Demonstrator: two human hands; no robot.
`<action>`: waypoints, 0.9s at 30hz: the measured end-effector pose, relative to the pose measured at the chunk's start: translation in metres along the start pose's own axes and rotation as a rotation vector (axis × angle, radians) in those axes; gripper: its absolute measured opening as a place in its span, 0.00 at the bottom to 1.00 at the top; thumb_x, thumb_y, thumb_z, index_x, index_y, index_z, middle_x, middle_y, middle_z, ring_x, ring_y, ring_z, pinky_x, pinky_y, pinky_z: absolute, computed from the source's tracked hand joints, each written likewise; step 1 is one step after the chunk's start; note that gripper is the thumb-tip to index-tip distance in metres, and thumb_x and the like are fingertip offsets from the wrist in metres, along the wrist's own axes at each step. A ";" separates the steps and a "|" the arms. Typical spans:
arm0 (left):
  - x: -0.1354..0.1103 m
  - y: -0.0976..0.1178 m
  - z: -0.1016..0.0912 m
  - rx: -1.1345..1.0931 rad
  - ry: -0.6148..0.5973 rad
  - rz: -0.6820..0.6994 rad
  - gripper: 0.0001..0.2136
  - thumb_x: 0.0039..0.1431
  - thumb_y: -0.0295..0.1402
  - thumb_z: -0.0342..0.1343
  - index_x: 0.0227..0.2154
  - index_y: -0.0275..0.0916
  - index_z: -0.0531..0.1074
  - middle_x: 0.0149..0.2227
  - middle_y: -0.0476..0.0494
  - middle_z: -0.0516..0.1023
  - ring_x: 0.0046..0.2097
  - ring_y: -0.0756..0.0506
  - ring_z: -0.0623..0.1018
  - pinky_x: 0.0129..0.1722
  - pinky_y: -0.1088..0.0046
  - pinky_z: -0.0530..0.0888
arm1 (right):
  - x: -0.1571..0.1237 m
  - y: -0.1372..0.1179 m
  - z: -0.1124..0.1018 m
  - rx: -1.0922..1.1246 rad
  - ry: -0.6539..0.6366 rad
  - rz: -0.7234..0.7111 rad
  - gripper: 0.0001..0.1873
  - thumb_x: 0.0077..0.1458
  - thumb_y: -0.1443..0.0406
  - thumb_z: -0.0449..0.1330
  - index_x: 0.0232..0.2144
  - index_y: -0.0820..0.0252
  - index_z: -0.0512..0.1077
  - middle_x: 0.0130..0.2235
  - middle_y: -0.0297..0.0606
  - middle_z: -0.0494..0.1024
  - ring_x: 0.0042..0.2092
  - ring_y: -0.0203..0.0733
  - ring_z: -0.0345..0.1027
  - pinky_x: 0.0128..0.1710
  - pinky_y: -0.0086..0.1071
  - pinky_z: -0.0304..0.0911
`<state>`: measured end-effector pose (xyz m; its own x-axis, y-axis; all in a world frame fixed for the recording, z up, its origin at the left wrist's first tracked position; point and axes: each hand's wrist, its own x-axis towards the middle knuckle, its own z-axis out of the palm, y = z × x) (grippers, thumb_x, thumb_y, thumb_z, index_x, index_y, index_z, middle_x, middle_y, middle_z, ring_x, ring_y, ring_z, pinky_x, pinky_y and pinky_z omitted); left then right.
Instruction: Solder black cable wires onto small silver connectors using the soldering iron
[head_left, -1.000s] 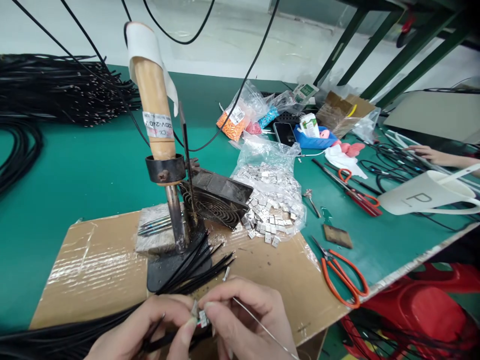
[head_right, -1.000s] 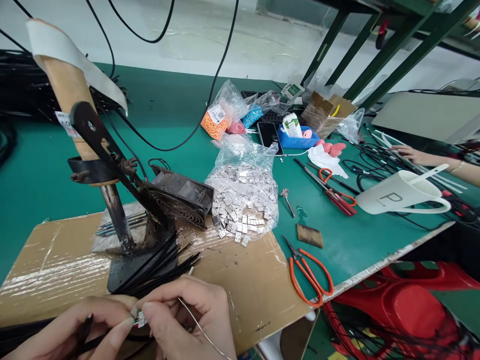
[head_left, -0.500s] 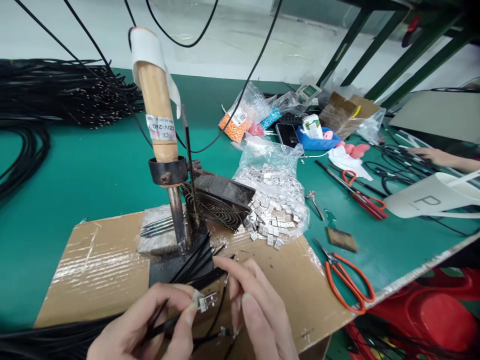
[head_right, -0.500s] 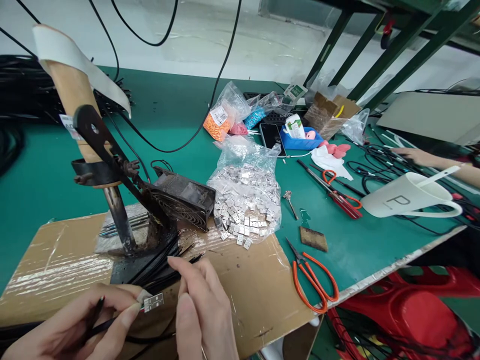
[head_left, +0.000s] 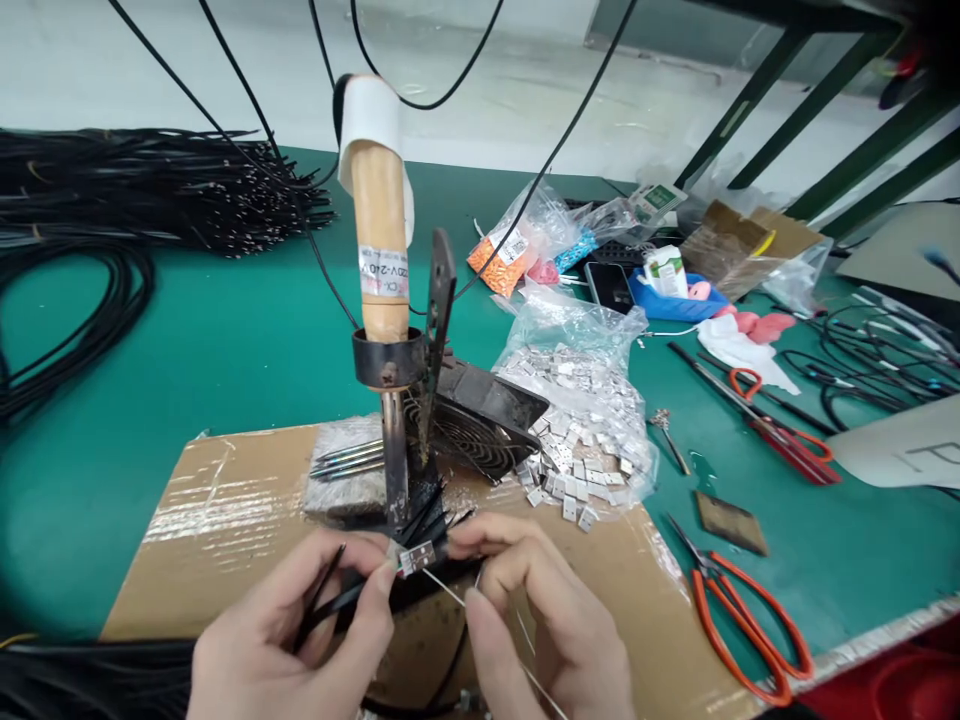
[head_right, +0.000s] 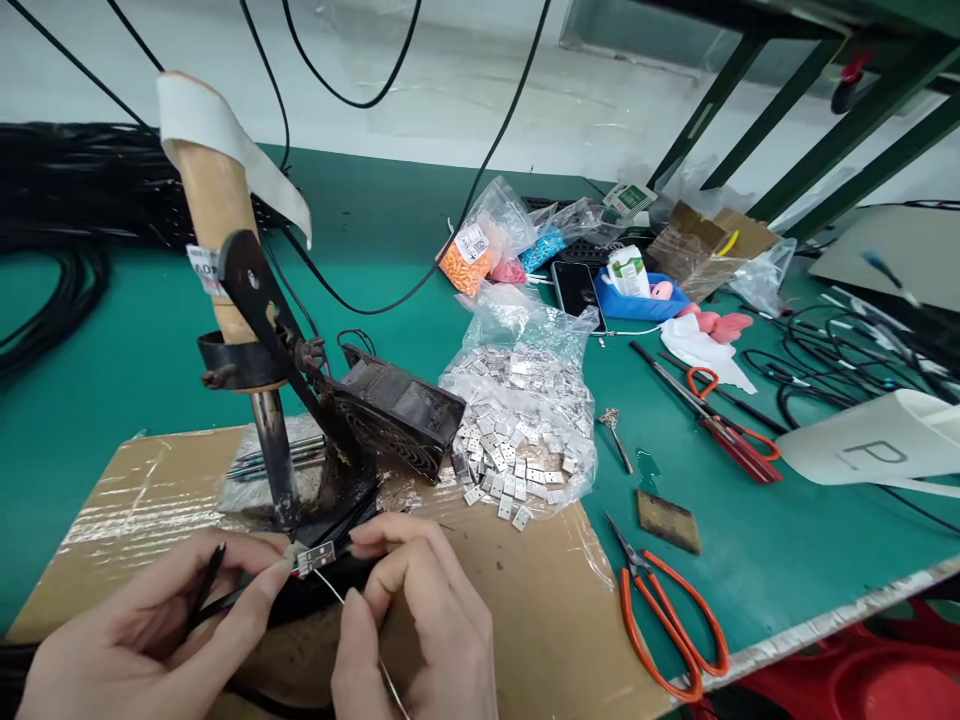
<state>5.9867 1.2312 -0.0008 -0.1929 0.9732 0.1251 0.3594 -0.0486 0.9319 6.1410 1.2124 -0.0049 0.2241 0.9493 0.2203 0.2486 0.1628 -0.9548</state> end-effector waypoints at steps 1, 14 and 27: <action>0.002 0.003 0.001 -0.006 0.017 0.004 0.03 0.52 0.31 0.64 0.24 0.44 0.79 0.26 0.55 0.83 0.27 0.54 0.83 0.35 0.93 0.76 | 0.001 0.000 0.001 0.011 -0.008 0.013 0.10 0.61 0.67 0.58 0.27 0.54 0.66 0.44 0.28 0.81 0.45 0.34 0.77 0.47 0.29 0.66; 0.013 0.015 0.002 -0.010 0.046 -0.027 0.03 0.52 0.31 0.63 0.24 0.43 0.79 0.24 0.53 0.84 0.25 0.53 0.84 0.28 0.92 0.76 | 0.010 -0.006 0.008 0.020 -0.057 0.119 0.09 0.56 0.71 0.61 0.26 0.53 0.69 0.46 0.36 0.87 0.46 0.43 0.84 0.47 0.33 0.75; 0.010 0.009 0.004 -0.032 0.102 0.002 0.03 0.54 0.32 0.63 0.26 0.46 0.80 0.26 0.59 0.84 0.25 0.55 0.84 0.30 0.94 0.76 | 0.005 -0.017 0.019 0.104 0.051 0.286 0.09 0.54 0.65 0.61 0.23 0.51 0.68 0.46 0.28 0.86 0.47 0.45 0.79 0.53 0.43 0.61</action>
<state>5.9916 1.2414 0.0080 -0.2846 0.9454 0.1592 0.3305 -0.0591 0.9419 6.1200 1.2192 0.0086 0.3190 0.9463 -0.0527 0.0716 -0.0795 -0.9943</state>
